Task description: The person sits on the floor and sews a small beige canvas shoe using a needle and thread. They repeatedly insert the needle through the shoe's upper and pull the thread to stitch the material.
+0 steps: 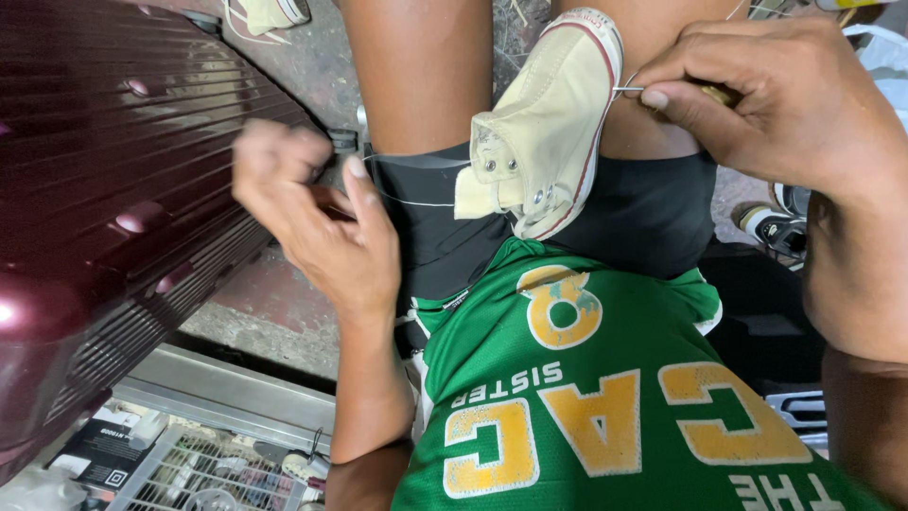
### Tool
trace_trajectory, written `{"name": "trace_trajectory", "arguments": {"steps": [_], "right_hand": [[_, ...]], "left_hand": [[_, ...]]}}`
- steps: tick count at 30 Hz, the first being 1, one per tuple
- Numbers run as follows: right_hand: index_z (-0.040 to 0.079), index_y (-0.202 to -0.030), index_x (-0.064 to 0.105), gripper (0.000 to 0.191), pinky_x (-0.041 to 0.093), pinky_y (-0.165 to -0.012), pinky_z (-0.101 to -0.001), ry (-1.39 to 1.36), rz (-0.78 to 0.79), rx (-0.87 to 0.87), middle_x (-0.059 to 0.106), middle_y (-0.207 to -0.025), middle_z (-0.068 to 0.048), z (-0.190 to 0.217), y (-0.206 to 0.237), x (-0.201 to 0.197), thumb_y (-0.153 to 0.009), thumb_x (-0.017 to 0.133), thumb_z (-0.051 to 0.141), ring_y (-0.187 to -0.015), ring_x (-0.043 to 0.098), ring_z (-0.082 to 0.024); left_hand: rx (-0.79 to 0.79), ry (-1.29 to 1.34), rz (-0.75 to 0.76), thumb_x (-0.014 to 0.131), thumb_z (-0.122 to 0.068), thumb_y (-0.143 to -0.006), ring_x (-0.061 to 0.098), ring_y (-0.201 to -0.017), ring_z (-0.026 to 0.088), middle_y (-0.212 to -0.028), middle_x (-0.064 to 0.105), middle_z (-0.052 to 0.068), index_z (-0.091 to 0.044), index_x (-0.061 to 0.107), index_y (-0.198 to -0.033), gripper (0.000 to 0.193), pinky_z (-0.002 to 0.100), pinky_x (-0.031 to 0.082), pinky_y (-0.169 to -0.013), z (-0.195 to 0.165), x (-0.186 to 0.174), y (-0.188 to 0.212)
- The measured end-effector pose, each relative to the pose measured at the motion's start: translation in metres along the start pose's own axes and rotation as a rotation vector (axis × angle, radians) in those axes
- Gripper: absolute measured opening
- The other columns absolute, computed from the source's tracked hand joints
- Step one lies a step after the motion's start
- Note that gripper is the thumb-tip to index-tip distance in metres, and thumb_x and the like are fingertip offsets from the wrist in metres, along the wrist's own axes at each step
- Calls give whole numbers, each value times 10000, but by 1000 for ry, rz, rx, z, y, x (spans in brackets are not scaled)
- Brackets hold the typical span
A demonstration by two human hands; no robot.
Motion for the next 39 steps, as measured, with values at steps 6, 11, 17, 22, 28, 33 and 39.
{"name": "trace_trajectory", "arguments": {"steps": [6,11,17,22,28,33,39], "right_hand": [[-46,-989,740,78,482,-574,-318,8,-3,-19,690,-821,-132,2,-1,0,-935,754,9,-671,667,-239],[-48,-1005,736,106,480,-570,-338,-7,15,-17,686,-828,-145,4,-4,-1,-924,752,18,-670,660,-253],[-21,-992,725,121,489,-627,-352,32,-28,-7,676,-872,-132,7,1,-5,-968,798,73,-753,646,-289],[17,-1046,742,169,492,-610,-352,89,-22,-82,702,-929,-98,11,4,-7,-901,787,92,-746,661,-270],[115,-1001,809,129,491,-568,-362,229,51,-75,681,-766,-27,11,2,-14,-888,820,177,-666,662,-245],[111,-944,787,68,494,-551,-350,151,-9,-161,709,-824,-18,14,-3,-23,-879,784,131,-683,675,-231],[98,-953,784,93,493,-542,-325,146,67,-228,697,-809,-25,5,-10,-24,-867,780,132,-655,662,-213]], "left_hand": [[181,45,193,593,-106,-1103,482,-1462,373,-1555,470,214,-16,436,-1559,491,460,363,-1213,-18,14,-2],[-7,162,415,752,-133,-974,592,-781,221,-999,641,115,-40,644,-1112,199,343,496,-711,-15,34,14],[-415,1279,328,599,-181,-1102,518,-730,110,-965,628,115,-65,588,-955,188,227,391,-606,-11,38,27],[-655,975,486,505,-97,-1053,472,-597,87,-817,607,39,-14,617,-1044,139,215,349,-520,-14,65,32],[-146,443,517,589,-27,-995,757,-957,170,-986,751,83,22,661,-1171,196,292,590,-812,-47,79,20],[-211,644,560,699,25,-913,720,-896,181,-997,772,74,36,697,-1105,193,310,582,-829,-44,99,18],[-597,855,633,617,8,-983,564,-564,58,-737,659,-4,0,670,-933,73,231,407,-480,-28,110,28]]}}
Point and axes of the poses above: each hand's wrist, its own y-axis away from the middle knuckle, its own x-axis out of the palm, z = x × y, the point moved 5 cm from there along -y, towards the middle knuckle
